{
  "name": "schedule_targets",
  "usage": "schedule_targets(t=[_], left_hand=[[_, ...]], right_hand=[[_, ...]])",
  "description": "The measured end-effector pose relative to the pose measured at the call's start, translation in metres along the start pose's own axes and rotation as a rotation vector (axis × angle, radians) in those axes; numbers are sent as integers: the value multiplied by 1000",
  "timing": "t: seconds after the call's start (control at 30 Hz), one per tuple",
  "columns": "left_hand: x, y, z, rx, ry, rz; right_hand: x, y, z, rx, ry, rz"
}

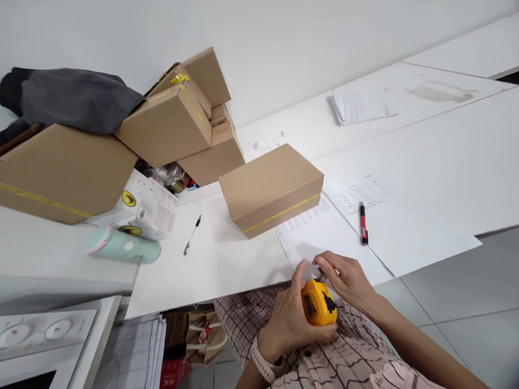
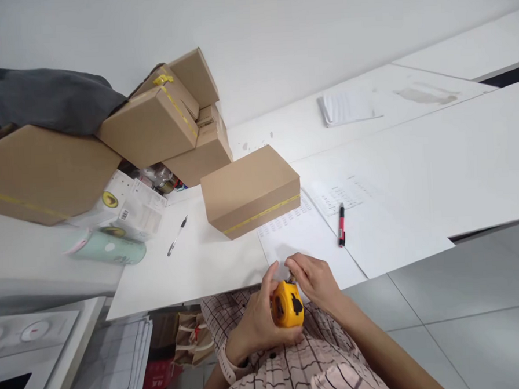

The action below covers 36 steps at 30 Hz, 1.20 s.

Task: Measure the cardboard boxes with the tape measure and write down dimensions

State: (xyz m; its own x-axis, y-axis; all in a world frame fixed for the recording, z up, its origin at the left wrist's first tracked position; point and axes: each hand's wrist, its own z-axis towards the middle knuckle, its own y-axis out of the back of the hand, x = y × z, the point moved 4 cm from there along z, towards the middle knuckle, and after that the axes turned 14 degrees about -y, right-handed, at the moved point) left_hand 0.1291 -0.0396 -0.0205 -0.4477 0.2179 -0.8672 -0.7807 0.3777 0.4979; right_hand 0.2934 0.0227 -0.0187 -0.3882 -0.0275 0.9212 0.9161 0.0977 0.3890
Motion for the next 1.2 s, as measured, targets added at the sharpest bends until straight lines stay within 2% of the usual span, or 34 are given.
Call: schedule_targets(t=[0.07,0.13,0.2,0.27,0.3,0.37,0.47,0.6,0.67,0.73,0.77,0.83,0.9,0.97,1.0,1.07,1.13,1.2], left_hand=[[-3,7,3,-70,-36,4],[-7,22,6,-170,-93,13],[-14,47,12,-327,-172,23],[-24,79,22,-528,-261,53],[-29,96,30,-616,-302,90],[-39,127,50,-694,-357,239],[-44,161,87,-673,-362,558],[-23,186,131,-566,-295,807],[-9,193,145,-529,-264,820],[-1,195,150,-547,-276,806],[0,193,149,-582,-310,798],[-3,179,142,-649,-448,756],[-4,148,131,-645,-605,685],[2,106,125,-525,-673,633],[7,84,124,-432,-685,610],[25,42,126,-172,-591,558],[44,14,129,10,-457,574],[57,2,132,100,-376,631]], right_hand=[[-4,11,7,-73,28,-39],[-17,37,23,-294,-32,-101],[-35,67,43,-553,-153,-209],[-54,89,66,-644,-297,-324],[-63,95,76,-625,-363,-389],[-76,98,92,-529,-449,-522],[-85,93,102,-417,-458,-678],[-94,94,101,-397,-456,-744],[-100,99,101,-400,-449,-734],[-104,106,99,-400,-425,-661],[-104,109,98,-392,-411,-573],[-101,114,95,-329,-385,-259],[-91,113,91,-195,-356,152],[-76,107,87,-47,-313,471],[-68,103,86,10,-292,558],[-56,93,86,71,-259,615],[-49,80,90,105,-248,599],[-49,63,98,116,-260,552]])
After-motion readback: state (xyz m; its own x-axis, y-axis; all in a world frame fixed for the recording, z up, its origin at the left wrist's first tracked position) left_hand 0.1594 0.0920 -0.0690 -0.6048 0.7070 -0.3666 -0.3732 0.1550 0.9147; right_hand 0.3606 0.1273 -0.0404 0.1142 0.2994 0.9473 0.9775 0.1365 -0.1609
